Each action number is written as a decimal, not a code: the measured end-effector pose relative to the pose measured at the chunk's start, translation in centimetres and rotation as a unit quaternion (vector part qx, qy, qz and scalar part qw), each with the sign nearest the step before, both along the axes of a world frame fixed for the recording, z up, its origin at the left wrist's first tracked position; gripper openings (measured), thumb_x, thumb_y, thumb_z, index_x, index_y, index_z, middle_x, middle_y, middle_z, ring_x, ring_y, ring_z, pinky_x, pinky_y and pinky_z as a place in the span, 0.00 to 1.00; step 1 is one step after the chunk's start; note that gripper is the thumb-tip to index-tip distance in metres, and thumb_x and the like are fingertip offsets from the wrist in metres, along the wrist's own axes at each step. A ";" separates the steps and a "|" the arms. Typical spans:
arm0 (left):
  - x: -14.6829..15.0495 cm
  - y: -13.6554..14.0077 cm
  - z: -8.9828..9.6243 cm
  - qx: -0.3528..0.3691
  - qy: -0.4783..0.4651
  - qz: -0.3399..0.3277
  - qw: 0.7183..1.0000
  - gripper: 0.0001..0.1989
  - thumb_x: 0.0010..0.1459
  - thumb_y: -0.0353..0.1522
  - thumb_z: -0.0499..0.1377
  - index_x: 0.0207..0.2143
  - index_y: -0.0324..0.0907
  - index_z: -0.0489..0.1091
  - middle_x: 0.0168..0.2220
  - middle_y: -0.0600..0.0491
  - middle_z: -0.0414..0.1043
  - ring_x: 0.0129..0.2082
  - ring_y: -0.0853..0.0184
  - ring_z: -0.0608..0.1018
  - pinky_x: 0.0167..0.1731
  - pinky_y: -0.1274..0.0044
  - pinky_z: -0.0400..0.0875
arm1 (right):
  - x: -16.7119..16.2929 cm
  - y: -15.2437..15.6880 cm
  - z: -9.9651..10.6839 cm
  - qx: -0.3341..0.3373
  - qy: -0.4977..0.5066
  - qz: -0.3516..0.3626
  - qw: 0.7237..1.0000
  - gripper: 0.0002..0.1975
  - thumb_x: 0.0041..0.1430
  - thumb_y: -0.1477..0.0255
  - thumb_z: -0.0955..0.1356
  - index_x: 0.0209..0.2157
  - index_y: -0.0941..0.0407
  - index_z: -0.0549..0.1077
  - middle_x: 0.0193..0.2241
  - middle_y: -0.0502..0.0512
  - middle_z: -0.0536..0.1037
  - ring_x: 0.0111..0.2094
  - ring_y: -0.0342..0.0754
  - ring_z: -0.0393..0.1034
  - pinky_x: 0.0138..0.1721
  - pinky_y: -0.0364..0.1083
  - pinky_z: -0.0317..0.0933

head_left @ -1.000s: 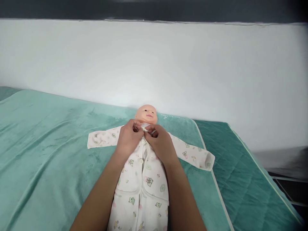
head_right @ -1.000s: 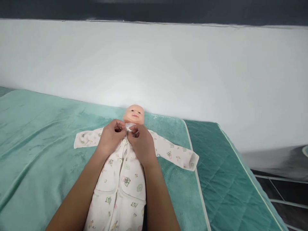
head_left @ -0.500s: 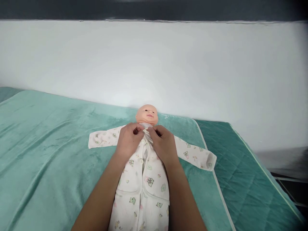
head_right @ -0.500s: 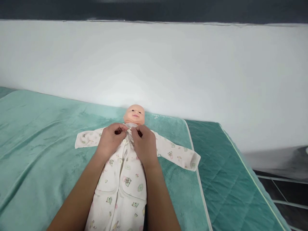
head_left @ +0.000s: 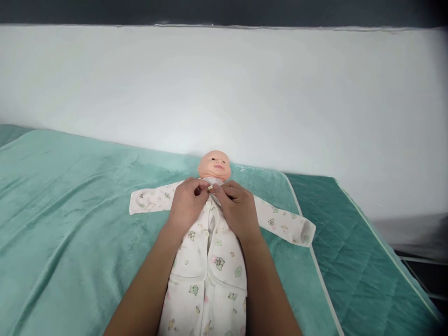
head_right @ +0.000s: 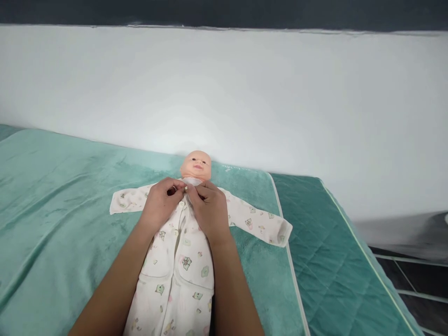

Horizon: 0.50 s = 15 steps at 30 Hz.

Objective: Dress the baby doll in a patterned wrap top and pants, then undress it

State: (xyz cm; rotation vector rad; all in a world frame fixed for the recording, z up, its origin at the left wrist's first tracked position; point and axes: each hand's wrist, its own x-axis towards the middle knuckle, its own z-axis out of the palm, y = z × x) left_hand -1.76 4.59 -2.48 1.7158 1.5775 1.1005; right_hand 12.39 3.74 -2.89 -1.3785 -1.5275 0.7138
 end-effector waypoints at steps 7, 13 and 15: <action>-0.1 -0.5 -0.1 0.041 0.000 -0.017 0.999 0.08 0.61 0.27 0.57 0.34 0.43 0.76 0.34 0.54 0.72 0.33 0.70 0.73 0.37 0.76 0.67 | -0.2 -0.1 0.4 -0.004 0.012 -0.032 0.999 0.22 0.64 0.62 0.66 0.17 0.56 0.71 0.27 0.51 0.74 0.31 0.45 0.68 0.36 0.45 0.58; -0.3 -0.9 -0.5 0.077 0.013 -0.047 0.996 0.08 0.63 0.29 0.56 0.34 0.43 0.76 0.35 0.53 0.70 0.33 0.70 0.72 0.35 0.77 0.65 | -0.1 -0.1 0.3 0.002 0.028 -0.064 0.998 0.19 0.64 0.63 0.66 0.22 0.55 0.77 0.23 0.49 0.72 0.29 0.45 0.67 0.36 0.45 0.58; -0.3 -1.0 -0.6 0.076 0.012 -0.048 0.996 0.08 0.63 0.29 0.56 0.35 0.44 0.76 0.35 0.53 0.70 0.32 0.70 0.72 0.35 0.77 0.65 | -0.1 -0.1 0.2 0.004 0.023 -0.063 0.998 0.20 0.63 0.63 0.66 0.19 0.56 0.76 0.22 0.49 0.71 0.28 0.44 0.66 0.35 0.45 0.58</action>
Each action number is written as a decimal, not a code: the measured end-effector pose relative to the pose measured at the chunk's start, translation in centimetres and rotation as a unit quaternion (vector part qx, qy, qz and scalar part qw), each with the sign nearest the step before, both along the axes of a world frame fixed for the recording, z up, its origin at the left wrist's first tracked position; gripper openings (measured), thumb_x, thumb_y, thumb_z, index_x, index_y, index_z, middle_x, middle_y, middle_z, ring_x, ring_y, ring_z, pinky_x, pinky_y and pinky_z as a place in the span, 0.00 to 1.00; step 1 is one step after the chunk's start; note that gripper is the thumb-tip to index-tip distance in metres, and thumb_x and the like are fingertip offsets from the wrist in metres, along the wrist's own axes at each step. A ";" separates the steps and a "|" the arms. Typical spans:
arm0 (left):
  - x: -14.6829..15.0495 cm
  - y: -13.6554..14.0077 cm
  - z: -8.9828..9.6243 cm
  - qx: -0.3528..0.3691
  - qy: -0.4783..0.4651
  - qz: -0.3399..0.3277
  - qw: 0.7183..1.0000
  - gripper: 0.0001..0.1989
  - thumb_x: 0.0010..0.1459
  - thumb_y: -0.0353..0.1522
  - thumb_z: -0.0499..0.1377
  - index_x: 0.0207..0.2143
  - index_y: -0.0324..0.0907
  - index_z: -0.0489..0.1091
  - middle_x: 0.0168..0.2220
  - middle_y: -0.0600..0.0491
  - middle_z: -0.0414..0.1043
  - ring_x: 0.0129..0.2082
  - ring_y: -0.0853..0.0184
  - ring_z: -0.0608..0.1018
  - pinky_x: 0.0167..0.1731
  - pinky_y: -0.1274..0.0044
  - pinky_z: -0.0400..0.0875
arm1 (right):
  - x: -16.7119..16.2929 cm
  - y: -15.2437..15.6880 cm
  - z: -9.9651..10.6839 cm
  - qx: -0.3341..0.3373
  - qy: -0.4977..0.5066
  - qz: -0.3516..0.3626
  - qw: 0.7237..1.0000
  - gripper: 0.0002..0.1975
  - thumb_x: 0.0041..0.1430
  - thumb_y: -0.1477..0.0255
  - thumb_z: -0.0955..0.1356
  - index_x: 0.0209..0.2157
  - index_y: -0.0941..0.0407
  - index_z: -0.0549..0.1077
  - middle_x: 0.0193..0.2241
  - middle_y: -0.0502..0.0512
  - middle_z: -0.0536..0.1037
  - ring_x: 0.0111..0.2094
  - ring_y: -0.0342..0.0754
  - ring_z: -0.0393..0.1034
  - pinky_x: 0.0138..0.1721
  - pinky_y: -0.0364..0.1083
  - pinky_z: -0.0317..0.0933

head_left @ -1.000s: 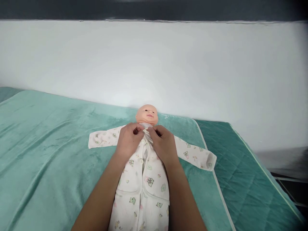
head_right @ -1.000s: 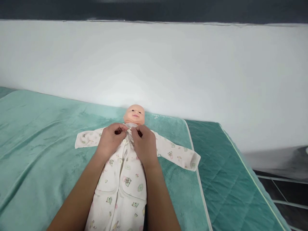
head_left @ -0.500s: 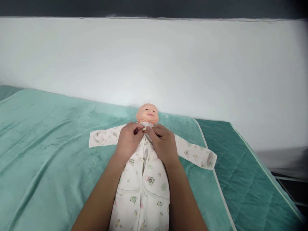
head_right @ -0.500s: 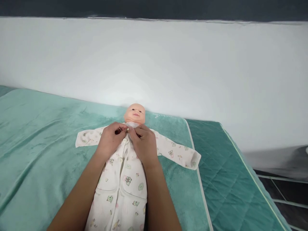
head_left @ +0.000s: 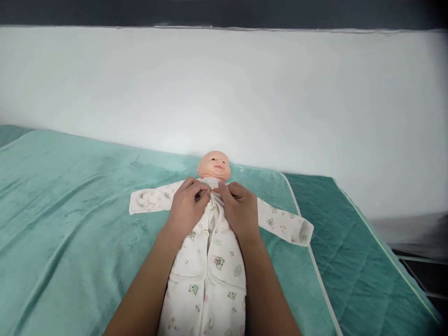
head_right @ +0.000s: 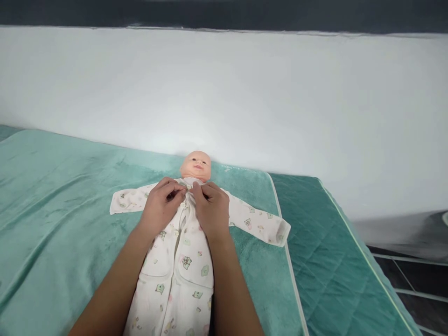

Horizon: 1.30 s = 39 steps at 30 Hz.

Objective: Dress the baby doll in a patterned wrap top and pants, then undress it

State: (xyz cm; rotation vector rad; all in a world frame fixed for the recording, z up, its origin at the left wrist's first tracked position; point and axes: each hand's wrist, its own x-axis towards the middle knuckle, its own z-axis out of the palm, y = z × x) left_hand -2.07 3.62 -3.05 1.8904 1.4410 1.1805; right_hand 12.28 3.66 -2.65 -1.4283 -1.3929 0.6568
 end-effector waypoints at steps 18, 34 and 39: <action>0.1 0.2 0.1 -0.016 -0.027 0.016 0.999 0.14 0.61 0.25 0.54 0.40 0.46 0.79 0.39 0.53 0.73 0.35 0.70 0.74 0.39 0.77 0.68 | 0.4 0.1 0.2 -0.057 0.012 0.035 0.998 0.14 0.62 0.62 0.65 0.30 0.54 0.78 0.31 0.50 0.79 0.35 0.48 0.70 0.39 0.45 0.58; 0.2 0.5 0.0 -0.015 -0.028 0.015 0.999 0.18 0.62 0.25 0.52 0.43 0.47 0.80 0.41 0.52 0.73 0.38 0.68 0.76 0.41 0.75 0.70 | 0.3 0.2 0.1 -0.035 0.034 0.041 0.998 0.18 0.62 0.60 0.66 0.24 0.55 0.79 0.25 0.49 0.74 0.30 0.46 0.66 0.35 0.45 0.57; 0.3 0.3 -0.3 -0.019 0.008 0.029 0.999 0.19 0.63 0.25 0.50 0.46 0.46 0.79 0.43 0.50 0.73 0.41 0.66 0.77 0.40 0.75 0.71 | 0.4 0.3 -0.2 -0.054 0.078 -0.010 0.995 0.19 0.62 0.58 0.66 0.27 0.56 0.80 0.22 0.48 0.72 0.26 0.45 0.64 0.31 0.45 0.55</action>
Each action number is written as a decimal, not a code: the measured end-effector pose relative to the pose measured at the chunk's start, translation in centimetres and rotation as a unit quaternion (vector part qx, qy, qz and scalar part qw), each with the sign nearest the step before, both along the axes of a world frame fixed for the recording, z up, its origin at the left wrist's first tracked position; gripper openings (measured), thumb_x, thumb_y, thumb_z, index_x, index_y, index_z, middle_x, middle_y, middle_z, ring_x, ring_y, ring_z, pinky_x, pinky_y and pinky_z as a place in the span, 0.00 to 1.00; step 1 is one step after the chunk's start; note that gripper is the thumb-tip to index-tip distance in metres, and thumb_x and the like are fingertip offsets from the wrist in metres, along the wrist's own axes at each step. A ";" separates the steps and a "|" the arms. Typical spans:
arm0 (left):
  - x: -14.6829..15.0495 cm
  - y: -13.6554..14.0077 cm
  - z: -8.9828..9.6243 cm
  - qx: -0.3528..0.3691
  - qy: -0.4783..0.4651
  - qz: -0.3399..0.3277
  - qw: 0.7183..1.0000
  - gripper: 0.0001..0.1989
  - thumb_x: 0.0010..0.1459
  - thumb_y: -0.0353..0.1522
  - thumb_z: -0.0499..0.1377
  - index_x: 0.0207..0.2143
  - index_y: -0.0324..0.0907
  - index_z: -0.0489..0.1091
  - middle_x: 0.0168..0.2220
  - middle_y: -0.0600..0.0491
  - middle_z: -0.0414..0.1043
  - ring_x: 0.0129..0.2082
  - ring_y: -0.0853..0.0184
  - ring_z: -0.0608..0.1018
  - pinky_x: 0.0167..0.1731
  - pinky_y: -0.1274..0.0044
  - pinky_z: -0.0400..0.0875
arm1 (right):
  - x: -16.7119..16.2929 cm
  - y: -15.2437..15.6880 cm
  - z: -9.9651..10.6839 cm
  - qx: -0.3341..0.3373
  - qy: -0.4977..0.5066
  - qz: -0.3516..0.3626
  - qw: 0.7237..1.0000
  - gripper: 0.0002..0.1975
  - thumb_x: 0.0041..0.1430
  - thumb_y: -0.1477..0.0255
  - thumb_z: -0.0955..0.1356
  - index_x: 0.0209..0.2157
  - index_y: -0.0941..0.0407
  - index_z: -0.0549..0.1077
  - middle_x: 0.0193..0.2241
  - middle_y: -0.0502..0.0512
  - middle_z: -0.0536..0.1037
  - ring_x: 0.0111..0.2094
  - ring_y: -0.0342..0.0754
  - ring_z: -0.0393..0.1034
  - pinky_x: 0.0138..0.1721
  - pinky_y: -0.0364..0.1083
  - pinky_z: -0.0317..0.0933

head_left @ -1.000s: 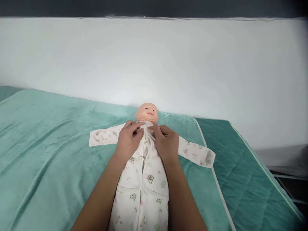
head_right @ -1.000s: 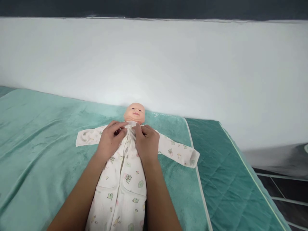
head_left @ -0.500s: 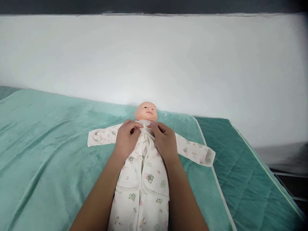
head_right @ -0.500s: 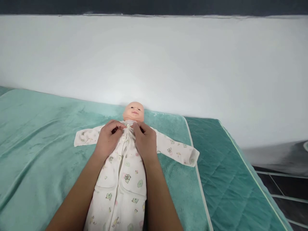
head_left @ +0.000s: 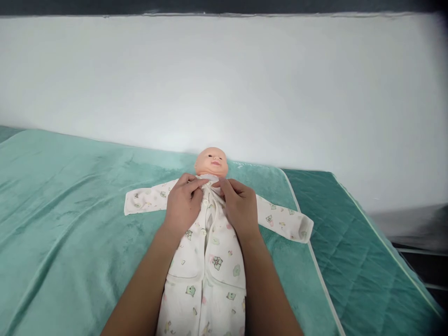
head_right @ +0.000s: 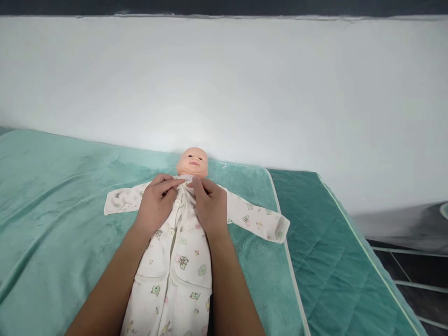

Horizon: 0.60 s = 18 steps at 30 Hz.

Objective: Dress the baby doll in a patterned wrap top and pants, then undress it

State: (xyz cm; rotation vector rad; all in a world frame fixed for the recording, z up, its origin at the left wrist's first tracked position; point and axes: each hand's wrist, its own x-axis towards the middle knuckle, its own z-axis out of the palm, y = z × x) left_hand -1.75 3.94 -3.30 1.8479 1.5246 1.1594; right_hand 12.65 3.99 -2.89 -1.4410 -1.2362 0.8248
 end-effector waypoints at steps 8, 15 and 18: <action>0.1 0.2 0.0 -0.011 0.005 0.002 1.000 0.19 0.62 0.25 0.50 0.45 0.44 0.79 0.43 0.51 0.74 0.42 0.66 0.77 0.42 0.74 0.71 | -0.1 -0.2 0.2 0.047 -0.081 0.022 0.995 0.20 0.64 0.62 0.65 0.21 0.55 0.75 0.23 0.49 0.73 0.28 0.45 0.66 0.34 0.45 0.57; -0.1 0.2 0.2 -0.009 -0.022 -0.005 1.000 0.17 0.63 0.26 0.51 0.43 0.44 0.79 0.42 0.51 0.74 0.41 0.67 0.77 0.43 0.73 0.71 | 0.2 -0.9 1.2 0.028 -0.153 0.158 0.975 0.15 0.66 0.64 0.64 0.30 0.51 0.80 0.29 0.49 0.70 0.33 0.46 0.67 0.37 0.45 0.58; -0.1 0.2 0.2 -0.005 -0.033 -0.006 0.999 0.16 0.63 0.26 0.51 0.43 0.44 0.79 0.42 0.52 0.74 0.41 0.67 0.77 0.44 0.73 0.70 | 0.2 -0.9 1.4 0.026 -0.164 0.162 0.973 0.14 0.67 0.64 0.63 0.33 0.50 0.80 0.30 0.50 0.71 0.35 0.46 0.67 0.37 0.45 0.58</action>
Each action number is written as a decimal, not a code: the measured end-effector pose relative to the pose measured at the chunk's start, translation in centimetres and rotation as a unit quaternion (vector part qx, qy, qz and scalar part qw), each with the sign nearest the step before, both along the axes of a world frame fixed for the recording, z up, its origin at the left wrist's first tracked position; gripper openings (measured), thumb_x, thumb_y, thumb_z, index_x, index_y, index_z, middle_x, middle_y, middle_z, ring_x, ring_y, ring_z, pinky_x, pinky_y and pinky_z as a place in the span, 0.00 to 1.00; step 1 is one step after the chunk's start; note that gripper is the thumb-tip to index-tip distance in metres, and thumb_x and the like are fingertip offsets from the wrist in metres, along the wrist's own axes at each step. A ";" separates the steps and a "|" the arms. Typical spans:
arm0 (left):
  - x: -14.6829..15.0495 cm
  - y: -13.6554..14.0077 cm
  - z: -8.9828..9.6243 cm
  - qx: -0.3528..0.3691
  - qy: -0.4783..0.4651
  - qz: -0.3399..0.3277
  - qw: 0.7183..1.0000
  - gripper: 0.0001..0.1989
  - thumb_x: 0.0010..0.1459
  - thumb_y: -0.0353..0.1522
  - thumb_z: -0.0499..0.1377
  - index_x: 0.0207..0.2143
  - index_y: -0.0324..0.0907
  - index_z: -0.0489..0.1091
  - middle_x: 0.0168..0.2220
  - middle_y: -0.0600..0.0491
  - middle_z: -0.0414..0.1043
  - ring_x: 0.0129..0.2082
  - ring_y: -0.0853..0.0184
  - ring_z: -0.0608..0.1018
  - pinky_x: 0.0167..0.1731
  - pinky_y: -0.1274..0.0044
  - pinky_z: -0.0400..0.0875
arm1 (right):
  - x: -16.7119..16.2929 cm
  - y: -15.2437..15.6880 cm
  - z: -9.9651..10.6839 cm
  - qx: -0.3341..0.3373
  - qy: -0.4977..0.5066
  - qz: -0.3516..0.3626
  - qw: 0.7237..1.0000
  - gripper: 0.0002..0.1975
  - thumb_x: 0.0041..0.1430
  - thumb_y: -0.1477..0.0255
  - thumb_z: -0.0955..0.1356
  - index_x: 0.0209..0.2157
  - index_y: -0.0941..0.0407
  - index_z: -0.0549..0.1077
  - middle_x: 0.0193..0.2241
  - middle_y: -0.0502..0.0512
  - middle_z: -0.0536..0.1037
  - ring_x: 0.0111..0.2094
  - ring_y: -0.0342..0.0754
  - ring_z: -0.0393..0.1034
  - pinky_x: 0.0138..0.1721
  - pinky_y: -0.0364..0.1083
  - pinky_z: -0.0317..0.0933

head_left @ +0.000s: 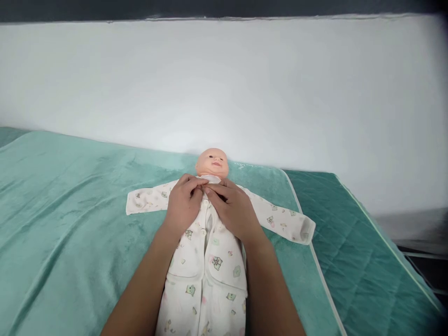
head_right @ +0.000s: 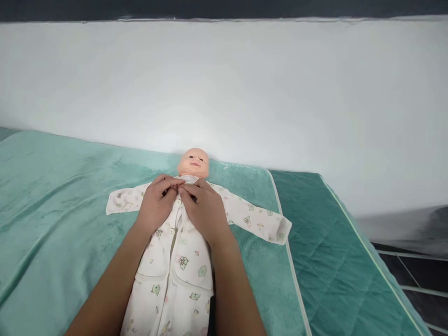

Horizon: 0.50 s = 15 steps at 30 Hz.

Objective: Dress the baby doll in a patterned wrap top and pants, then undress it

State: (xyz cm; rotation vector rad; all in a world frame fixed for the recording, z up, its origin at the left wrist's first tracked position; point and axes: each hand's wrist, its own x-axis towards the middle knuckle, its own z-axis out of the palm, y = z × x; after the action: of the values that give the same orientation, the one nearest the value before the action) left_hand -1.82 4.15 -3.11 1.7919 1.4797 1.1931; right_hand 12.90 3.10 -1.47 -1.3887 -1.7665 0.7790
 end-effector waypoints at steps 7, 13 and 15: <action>-0.3 -0.8 1.7 -0.030 -0.002 -0.002 1.000 0.11 0.63 0.30 0.54 0.41 0.44 0.77 0.38 0.54 0.75 0.35 0.69 0.74 0.40 0.75 0.67 | 1.5 -1.3 2.0 -0.070 0.007 -0.044 0.997 0.18 0.64 0.57 0.65 0.26 0.53 0.65 0.22 0.45 0.66 0.26 0.43 0.59 0.28 0.44 0.52; -2.0 -1.7 4.2 -0.145 0.031 -0.108 0.983 0.07 0.61 0.35 0.58 0.31 0.44 0.72 0.31 0.57 0.72 0.31 0.70 0.70 0.32 0.76 0.64 | 0.1 -3.8 3.7 -0.099 -0.233 -0.043 0.967 0.14 0.60 0.66 0.67 0.26 0.53 0.58 0.25 0.48 0.69 0.25 0.44 0.57 0.26 0.45 0.47; -2.4 -1.7 4.3 -0.159 0.044 -0.128 0.978 0.06 0.60 0.35 0.59 0.31 0.44 0.72 0.32 0.57 0.71 0.31 0.70 0.70 0.31 0.76 0.63 | -0.4 -3.9 3.7 -0.093 -0.250 -0.047 0.963 0.13 0.62 0.67 0.65 0.26 0.52 0.57 0.26 0.49 0.69 0.25 0.45 0.57 0.26 0.46 0.47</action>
State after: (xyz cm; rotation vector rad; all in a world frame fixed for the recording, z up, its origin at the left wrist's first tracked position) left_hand -4.23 2.42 1.21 1.7633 1.3498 0.7145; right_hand 12.46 -0.84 2.22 -1.9106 -2.0184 0.5859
